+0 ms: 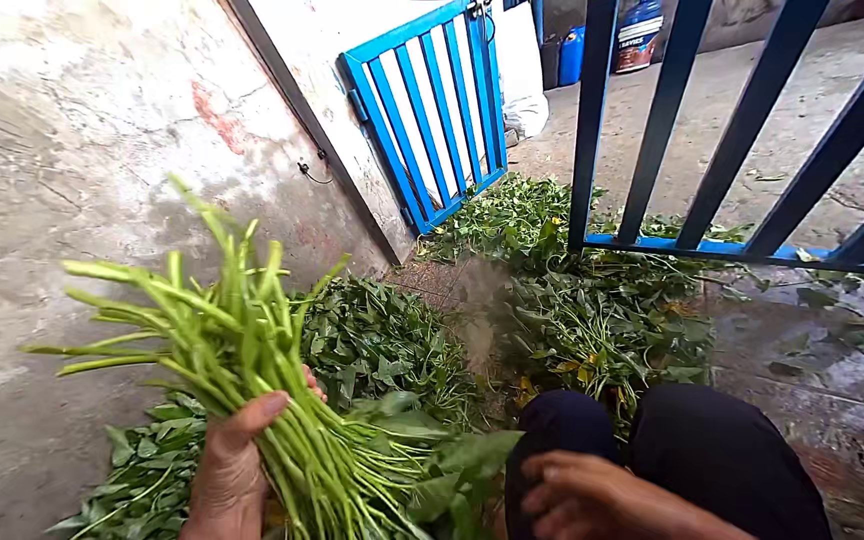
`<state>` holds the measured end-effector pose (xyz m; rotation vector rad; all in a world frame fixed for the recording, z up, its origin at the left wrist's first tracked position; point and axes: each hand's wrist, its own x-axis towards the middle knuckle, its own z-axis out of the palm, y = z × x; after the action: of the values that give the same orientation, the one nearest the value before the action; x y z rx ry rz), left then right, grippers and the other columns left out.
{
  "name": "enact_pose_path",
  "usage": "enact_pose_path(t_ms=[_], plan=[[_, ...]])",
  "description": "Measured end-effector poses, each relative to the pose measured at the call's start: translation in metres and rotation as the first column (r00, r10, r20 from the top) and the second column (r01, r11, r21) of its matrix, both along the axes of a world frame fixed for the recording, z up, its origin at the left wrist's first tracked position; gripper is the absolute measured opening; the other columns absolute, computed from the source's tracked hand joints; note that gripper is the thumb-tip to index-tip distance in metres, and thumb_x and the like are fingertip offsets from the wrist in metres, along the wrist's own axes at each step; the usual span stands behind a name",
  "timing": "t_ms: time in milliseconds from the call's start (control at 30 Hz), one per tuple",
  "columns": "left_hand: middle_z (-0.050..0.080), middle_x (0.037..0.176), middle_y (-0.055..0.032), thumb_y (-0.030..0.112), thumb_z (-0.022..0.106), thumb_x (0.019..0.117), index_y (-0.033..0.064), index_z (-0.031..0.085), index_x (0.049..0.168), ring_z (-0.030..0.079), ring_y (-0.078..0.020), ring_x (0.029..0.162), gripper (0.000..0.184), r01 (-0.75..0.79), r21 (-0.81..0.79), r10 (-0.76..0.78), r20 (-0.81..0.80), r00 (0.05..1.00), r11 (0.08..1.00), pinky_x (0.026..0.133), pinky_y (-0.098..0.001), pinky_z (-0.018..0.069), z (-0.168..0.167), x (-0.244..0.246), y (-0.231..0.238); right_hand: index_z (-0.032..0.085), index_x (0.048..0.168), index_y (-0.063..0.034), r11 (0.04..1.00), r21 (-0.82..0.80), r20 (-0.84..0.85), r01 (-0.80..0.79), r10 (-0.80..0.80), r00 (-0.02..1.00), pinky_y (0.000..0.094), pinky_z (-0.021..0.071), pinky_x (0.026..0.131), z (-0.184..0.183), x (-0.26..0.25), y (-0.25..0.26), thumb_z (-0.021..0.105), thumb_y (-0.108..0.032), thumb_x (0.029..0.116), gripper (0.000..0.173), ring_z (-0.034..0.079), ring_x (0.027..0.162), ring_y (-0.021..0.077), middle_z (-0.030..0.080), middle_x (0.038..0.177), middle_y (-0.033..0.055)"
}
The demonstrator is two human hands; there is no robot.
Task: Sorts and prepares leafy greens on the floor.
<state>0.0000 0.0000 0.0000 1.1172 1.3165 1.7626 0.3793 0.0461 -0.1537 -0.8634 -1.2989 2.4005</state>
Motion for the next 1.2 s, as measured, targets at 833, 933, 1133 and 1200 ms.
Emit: enact_pose_path(t_ms=[833,933,1133,1200], plan=[[0.069,0.126,-0.0083,0.036,0.103,0.0458,-0.0044,0.045,0.141,0.067,-0.0144,0.115,0.119,0.585,-0.300,-0.655,-0.266,0.707,0.753,0.101,-0.0347,0.0585,-0.152,0.155,0.044,0.055,0.132,-0.0082,0.615,0.208,-0.320,0.761,-0.692,0.647,0.0422,0.0642,0.087,0.078,-0.037,0.056,0.094,-0.006,0.0644,0.078,0.074,0.096,0.0231,0.074,0.105,0.0110],[0.075,0.106,-0.0067,0.025,0.099,0.0506,-0.0037,0.060,0.123,0.074,-0.0138,0.097,0.087,0.402,-0.297,-0.479,-0.266,0.836,0.866,0.088,-0.0326,0.0637,-0.160,0.156,0.043,0.043,0.144,-0.0119,0.751,0.173,-0.262,0.637,-0.589,0.765,0.0404,0.0625,0.090,0.084,-0.056,0.075,0.093,-0.010,0.0686,0.091,0.072,0.101,0.0217,0.071,0.114,0.0108],[0.075,0.096,-0.0144,0.014,0.095,0.0523,-0.0065,0.060,0.115,0.076,-0.0221,0.087,0.075,0.364,-0.250,-0.388,-0.054,0.920,0.897,0.080,-0.0391,0.0655,-0.130,0.113,0.051,0.035,0.153,0.0002,0.537,0.434,-0.213,0.724,-0.719,0.661,0.0400,0.0616,0.089,0.056,-0.064,0.061,0.068,-0.047,0.0942,0.082,0.071,0.106,0.0217,0.070,0.121,0.0129],[0.075,0.094,-0.0142,0.013,0.094,0.0527,-0.0060,0.059,0.115,0.076,-0.0218,0.084,0.074,0.342,-0.245,-0.360,-0.031,0.932,0.907,0.078,-0.0383,0.0656,-0.117,0.109,0.050,0.057,0.135,0.0017,0.267,0.685,-0.358,0.678,-0.688,0.632,0.0345,0.0632,0.085,0.047,-0.069,0.043,0.067,-0.029,0.0987,0.049,0.070,0.103,0.0172,0.069,0.115,0.0095]])
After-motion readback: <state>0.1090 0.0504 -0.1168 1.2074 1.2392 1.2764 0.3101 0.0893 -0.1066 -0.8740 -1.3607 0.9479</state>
